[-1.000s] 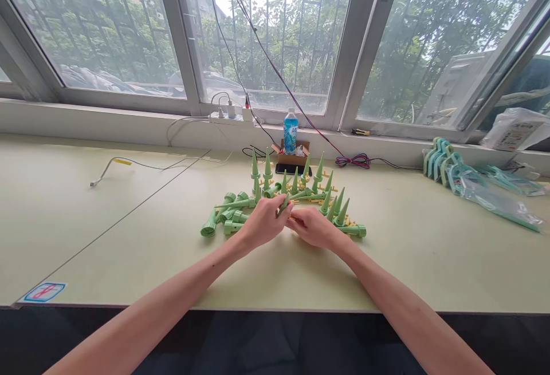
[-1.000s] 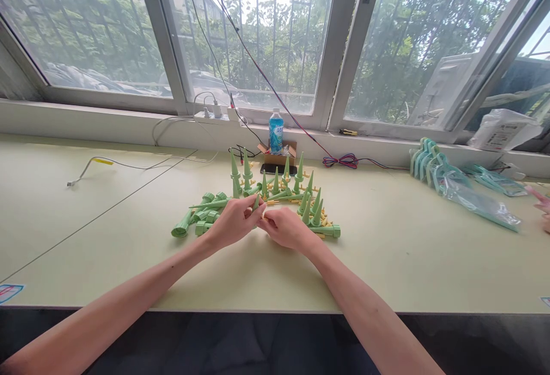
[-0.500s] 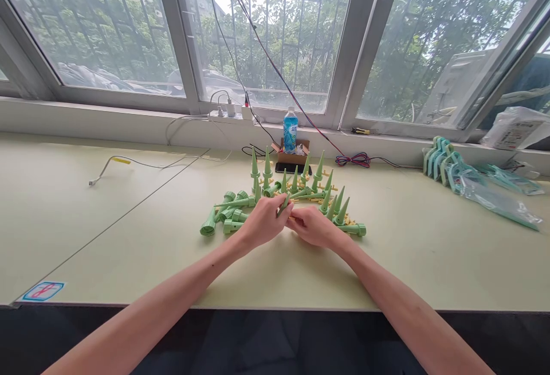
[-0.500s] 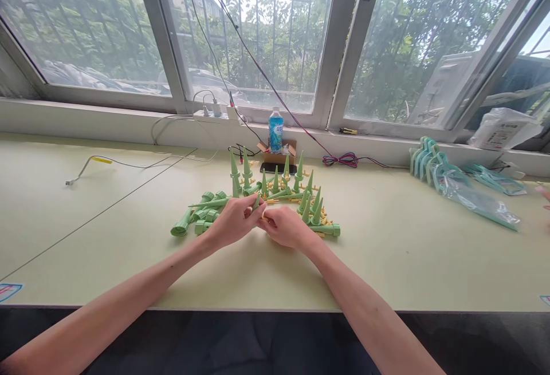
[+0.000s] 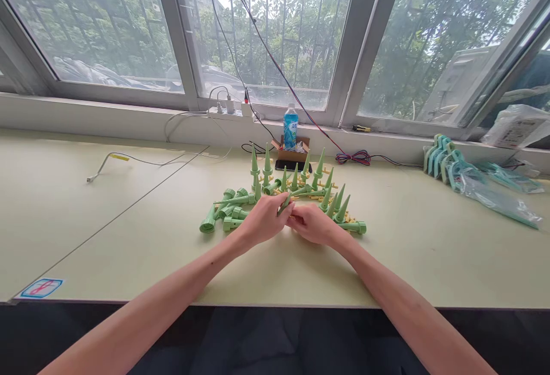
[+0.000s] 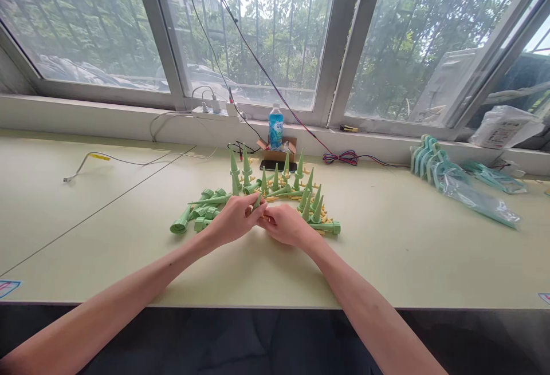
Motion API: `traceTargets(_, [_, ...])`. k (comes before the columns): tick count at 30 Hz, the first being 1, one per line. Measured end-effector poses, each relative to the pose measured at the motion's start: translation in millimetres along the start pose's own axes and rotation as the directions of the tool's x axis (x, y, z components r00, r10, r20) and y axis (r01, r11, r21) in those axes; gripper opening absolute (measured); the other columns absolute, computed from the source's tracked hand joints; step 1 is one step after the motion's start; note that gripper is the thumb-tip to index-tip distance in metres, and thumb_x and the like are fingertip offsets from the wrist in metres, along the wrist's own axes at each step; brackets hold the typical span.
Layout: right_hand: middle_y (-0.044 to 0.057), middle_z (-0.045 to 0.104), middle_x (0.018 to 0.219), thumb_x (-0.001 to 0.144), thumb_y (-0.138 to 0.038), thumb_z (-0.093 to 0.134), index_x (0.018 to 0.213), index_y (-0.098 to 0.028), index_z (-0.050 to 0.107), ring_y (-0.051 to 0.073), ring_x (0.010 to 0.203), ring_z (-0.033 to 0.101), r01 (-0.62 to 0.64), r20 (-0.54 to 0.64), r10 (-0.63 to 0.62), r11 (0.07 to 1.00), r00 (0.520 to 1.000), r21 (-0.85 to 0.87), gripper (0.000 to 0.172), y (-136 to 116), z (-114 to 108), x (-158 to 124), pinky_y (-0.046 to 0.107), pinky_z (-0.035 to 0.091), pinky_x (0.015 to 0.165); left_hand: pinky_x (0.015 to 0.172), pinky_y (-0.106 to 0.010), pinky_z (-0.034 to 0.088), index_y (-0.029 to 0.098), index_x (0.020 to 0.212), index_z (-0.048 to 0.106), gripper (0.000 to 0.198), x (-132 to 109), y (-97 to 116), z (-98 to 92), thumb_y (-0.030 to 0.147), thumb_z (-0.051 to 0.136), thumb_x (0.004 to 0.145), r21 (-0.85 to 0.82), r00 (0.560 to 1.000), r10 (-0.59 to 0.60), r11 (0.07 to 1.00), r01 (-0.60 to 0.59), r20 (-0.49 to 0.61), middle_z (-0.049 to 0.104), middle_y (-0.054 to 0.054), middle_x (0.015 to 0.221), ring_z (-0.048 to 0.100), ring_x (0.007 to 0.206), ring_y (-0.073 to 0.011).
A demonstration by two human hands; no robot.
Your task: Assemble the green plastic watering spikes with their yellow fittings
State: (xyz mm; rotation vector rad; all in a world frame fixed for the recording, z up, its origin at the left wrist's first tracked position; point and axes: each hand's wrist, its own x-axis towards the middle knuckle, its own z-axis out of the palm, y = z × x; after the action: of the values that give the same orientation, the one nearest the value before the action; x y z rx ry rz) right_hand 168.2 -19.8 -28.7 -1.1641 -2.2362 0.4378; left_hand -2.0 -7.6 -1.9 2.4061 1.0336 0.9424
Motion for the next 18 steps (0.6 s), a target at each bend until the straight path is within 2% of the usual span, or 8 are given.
traceTargets(11, [-0.004, 0.042, 0.055, 0.092, -0.033, 0.049, 0.065, -0.018, 0.048, 0.009, 0.053, 0.031, 0.009, 0.001, -0.009, 1.000, 1.000, -0.021, 0.031, 1.2, 0.5, -0.3, 0.022, 0.027, 0.052, 0.050, -0.023, 0.030, 0.019, 0.067, 0.037, 0.026, 0.2, -1.9, 1.1, 0.030, 0.044, 0.090, 0.022, 1.000, 0.005, 1.000, -0.005, 0.002, 0.057, 0.003, 0.063, 0.035, 0.045, -0.0080])
traceTargets(18, [-0.004, 0.044, 0.056, 0.091, -0.031, 0.050, 0.066, -0.017, 0.051, 0.008, 0.052, 0.033, 0.013, 0.007, -0.013, 1.000, 1.000, -0.010, 0.029, -0.3, 0.1, -0.1, 0.021, 0.027, 0.053, 0.050, -0.024, 0.029, 0.019, 0.071, 0.044, 0.023, 0.4, -3.3, 1.1, 0.031, 0.043, 0.091, 0.045, 1.000, 0.005, 0.999, -0.005, 0.014, 0.053, 0.004, 0.058, 0.034, 0.047, -0.0092])
